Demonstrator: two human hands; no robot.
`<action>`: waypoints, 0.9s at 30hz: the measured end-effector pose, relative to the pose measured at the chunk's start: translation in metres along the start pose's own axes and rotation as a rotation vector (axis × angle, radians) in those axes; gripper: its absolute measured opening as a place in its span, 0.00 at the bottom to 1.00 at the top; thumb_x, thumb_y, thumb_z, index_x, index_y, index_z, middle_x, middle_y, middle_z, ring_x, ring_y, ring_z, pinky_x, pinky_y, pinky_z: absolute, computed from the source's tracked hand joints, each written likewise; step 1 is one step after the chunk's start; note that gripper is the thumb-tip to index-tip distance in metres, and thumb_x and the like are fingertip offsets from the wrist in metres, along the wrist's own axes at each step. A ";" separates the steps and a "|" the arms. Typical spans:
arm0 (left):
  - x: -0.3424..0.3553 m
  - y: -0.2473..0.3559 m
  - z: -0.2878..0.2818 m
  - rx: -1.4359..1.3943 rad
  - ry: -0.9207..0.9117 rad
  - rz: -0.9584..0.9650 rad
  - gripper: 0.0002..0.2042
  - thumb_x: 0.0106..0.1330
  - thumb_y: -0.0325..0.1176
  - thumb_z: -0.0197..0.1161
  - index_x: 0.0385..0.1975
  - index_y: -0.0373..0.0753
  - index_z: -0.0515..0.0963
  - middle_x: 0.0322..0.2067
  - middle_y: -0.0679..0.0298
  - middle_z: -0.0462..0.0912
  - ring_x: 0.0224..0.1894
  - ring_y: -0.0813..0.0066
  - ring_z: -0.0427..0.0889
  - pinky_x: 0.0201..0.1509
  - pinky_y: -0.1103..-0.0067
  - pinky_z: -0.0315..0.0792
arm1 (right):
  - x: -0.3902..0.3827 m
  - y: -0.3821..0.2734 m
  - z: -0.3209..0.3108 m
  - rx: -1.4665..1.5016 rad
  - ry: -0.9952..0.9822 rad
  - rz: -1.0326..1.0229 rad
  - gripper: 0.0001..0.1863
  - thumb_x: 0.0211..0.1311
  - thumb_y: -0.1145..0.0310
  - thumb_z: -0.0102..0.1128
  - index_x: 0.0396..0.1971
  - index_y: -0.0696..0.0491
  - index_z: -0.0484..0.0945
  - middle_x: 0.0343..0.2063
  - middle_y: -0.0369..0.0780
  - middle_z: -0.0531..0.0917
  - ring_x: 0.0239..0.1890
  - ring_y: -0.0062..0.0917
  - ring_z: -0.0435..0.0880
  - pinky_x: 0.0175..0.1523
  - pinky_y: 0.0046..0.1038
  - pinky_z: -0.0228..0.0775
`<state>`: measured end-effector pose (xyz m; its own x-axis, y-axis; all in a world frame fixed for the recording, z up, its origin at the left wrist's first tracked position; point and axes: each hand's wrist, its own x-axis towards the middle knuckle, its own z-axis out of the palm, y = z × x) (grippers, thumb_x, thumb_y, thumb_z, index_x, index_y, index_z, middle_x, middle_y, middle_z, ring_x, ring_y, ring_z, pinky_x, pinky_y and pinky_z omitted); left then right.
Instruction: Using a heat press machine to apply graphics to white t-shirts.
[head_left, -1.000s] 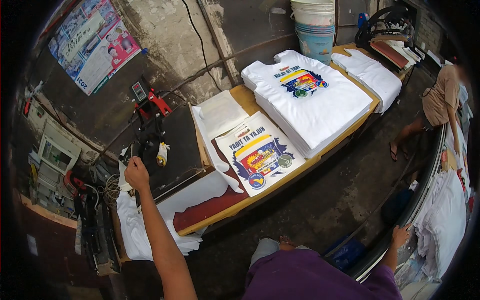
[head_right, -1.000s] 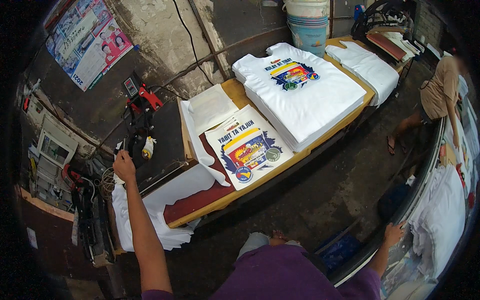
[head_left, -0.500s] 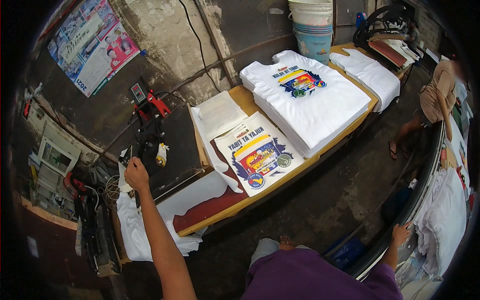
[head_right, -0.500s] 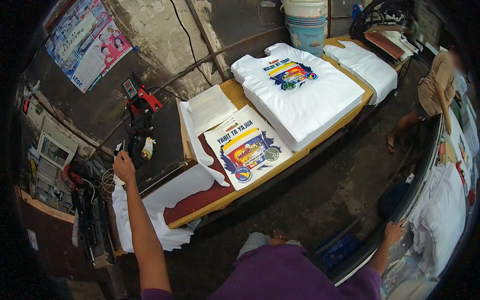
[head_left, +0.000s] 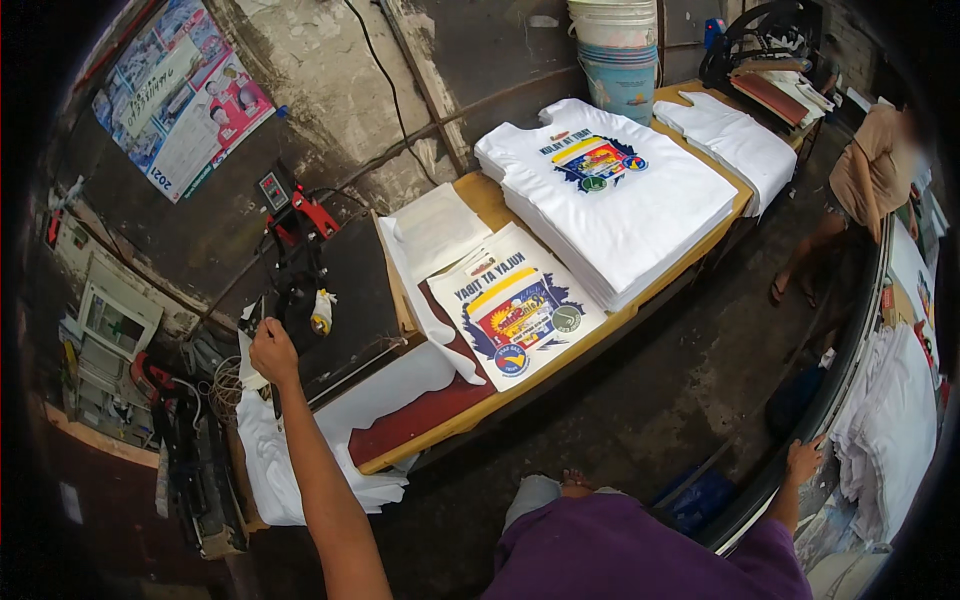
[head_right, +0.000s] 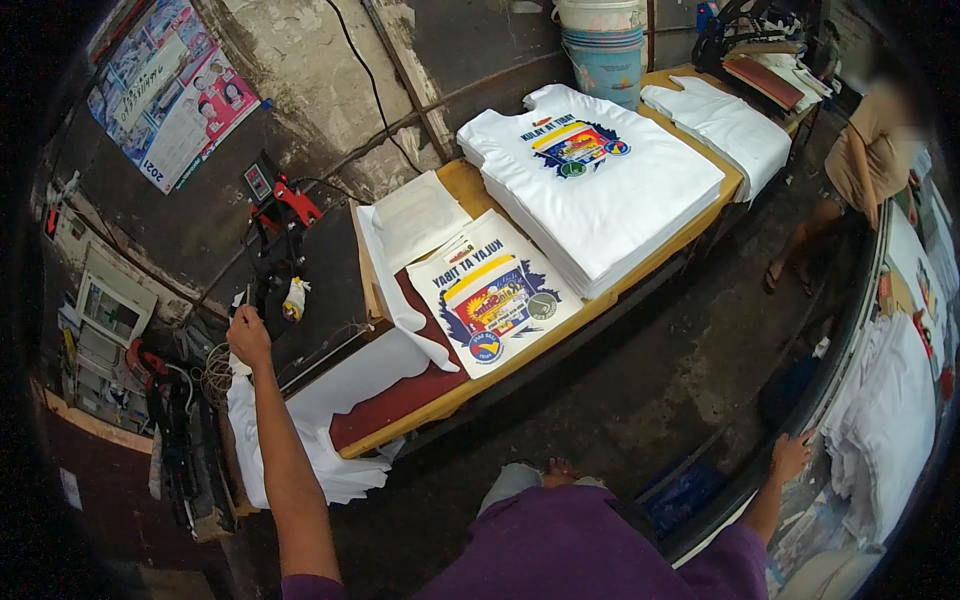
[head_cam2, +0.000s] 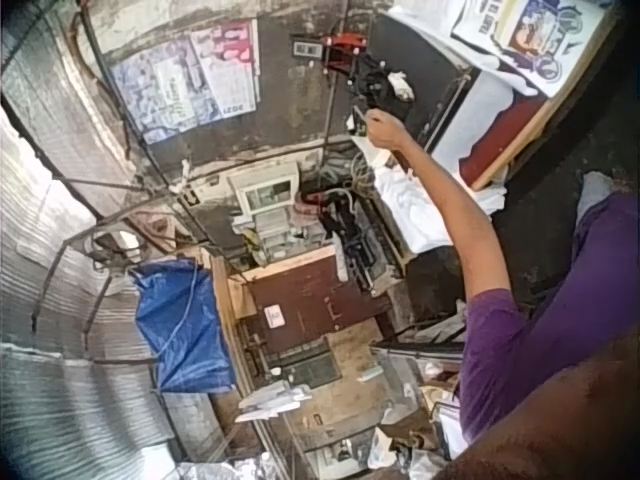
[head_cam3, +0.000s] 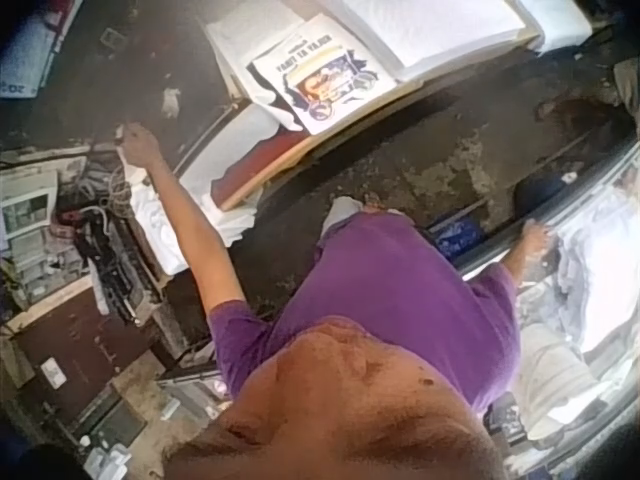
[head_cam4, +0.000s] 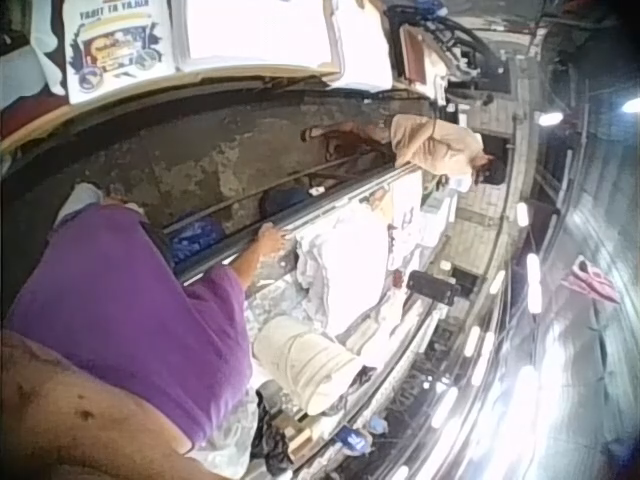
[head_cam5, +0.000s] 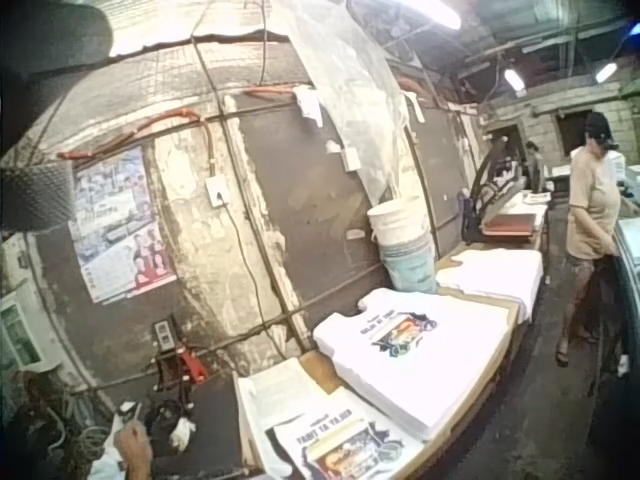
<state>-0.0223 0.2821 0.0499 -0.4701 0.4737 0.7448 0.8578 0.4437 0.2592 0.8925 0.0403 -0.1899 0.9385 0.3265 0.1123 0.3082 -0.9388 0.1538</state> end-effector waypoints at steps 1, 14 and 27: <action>0.000 0.001 0.000 -0.001 0.000 0.001 0.16 0.64 0.42 0.51 0.31 0.40 0.83 0.23 0.56 0.82 0.28 0.53 0.82 0.33 0.64 0.72 | -0.001 -0.001 -0.002 0.000 -0.001 0.001 0.40 0.60 0.54 0.53 0.70 0.46 0.48 0.56 0.56 0.70 0.56 0.48 0.72 0.56 0.46 0.69; -0.002 0.003 -0.005 -0.064 0.052 0.035 0.15 0.64 0.42 0.52 0.27 0.38 0.81 0.22 0.51 0.80 0.26 0.46 0.78 0.31 0.57 0.68 | 0.000 -0.003 -0.002 0.002 -0.027 0.018 0.40 0.59 0.54 0.52 0.70 0.45 0.48 0.56 0.55 0.70 0.56 0.48 0.71 0.58 0.46 0.67; -0.001 0.002 -0.001 -0.081 0.049 -0.008 0.14 0.64 0.42 0.53 0.27 0.40 0.82 0.21 0.53 0.80 0.26 0.49 0.79 0.31 0.60 0.70 | -0.002 -0.003 -0.005 0.009 -0.010 0.011 0.40 0.60 0.55 0.53 0.70 0.46 0.49 0.55 0.55 0.71 0.57 0.47 0.71 0.57 0.46 0.67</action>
<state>-0.0198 0.2818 0.0503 -0.4678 0.4318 0.7712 0.8691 0.3835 0.3125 0.8889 0.0425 -0.1851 0.9432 0.3152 0.1046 0.2993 -0.9433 0.1437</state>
